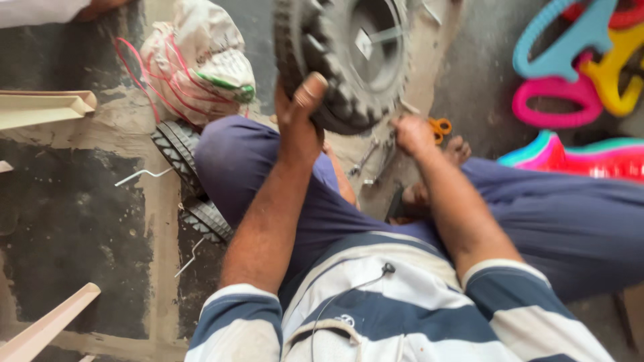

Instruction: The person sits on the floor and assembles small toy wheels by inserting metal rods into the wheel hubs. They handle multiple wheels, using a metal rod to secure the axle, and place the finished wheels aside.

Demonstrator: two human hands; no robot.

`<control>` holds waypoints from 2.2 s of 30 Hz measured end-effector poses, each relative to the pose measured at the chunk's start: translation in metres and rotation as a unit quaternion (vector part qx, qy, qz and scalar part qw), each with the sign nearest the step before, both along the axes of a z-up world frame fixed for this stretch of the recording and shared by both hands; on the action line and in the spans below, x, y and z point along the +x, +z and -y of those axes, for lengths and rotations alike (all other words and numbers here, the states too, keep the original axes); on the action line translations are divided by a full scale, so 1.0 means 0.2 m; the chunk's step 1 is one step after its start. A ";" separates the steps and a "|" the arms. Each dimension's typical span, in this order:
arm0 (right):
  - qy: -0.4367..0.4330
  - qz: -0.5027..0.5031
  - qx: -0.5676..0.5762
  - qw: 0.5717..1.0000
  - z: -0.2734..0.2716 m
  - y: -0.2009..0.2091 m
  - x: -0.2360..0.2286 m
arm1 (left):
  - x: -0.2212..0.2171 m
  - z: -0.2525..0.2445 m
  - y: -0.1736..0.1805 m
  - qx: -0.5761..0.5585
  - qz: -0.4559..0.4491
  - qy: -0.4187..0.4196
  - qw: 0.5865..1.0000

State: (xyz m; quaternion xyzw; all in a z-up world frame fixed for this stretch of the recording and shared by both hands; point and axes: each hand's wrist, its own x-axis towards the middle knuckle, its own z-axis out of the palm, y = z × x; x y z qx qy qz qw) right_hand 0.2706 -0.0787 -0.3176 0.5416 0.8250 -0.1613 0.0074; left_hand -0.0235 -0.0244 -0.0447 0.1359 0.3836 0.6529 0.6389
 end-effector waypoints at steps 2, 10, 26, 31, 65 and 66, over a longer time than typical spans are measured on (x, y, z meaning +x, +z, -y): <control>0.038 0.005 -0.039 0.998 0.02 -0.06 -0.05 | 0.02 -0.02 -0.03 -0.007 -0.035 -0.018 0.999; -0.083 -0.108 0.012 0.991 -0.18 0.21 -0.08 | 0.06 -0.10 0.10 0.049 -0.036 -0.073 0.995; -0.227 -0.607 0.126 0.751 -0.37 2.19 -0.22 | 0.04 0.03 0.26 0.098 -0.010 -0.076 0.992; -0.226 -0.590 0.123 0.765 -0.30 2.24 -0.23 | 0.03 0.06 0.26 0.097 0.016 -0.093 0.991; -0.181 -0.599 0.151 0.765 -0.07 1.86 -0.49 | -0.03 0.13 0.26 0.160 0.197 -0.180 0.950; -0.211 -0.615 0.148 0.746 -0.07 1.86 -0.50 | -0.03 0.13 0.26 0.152 0.197 -0.179 0.952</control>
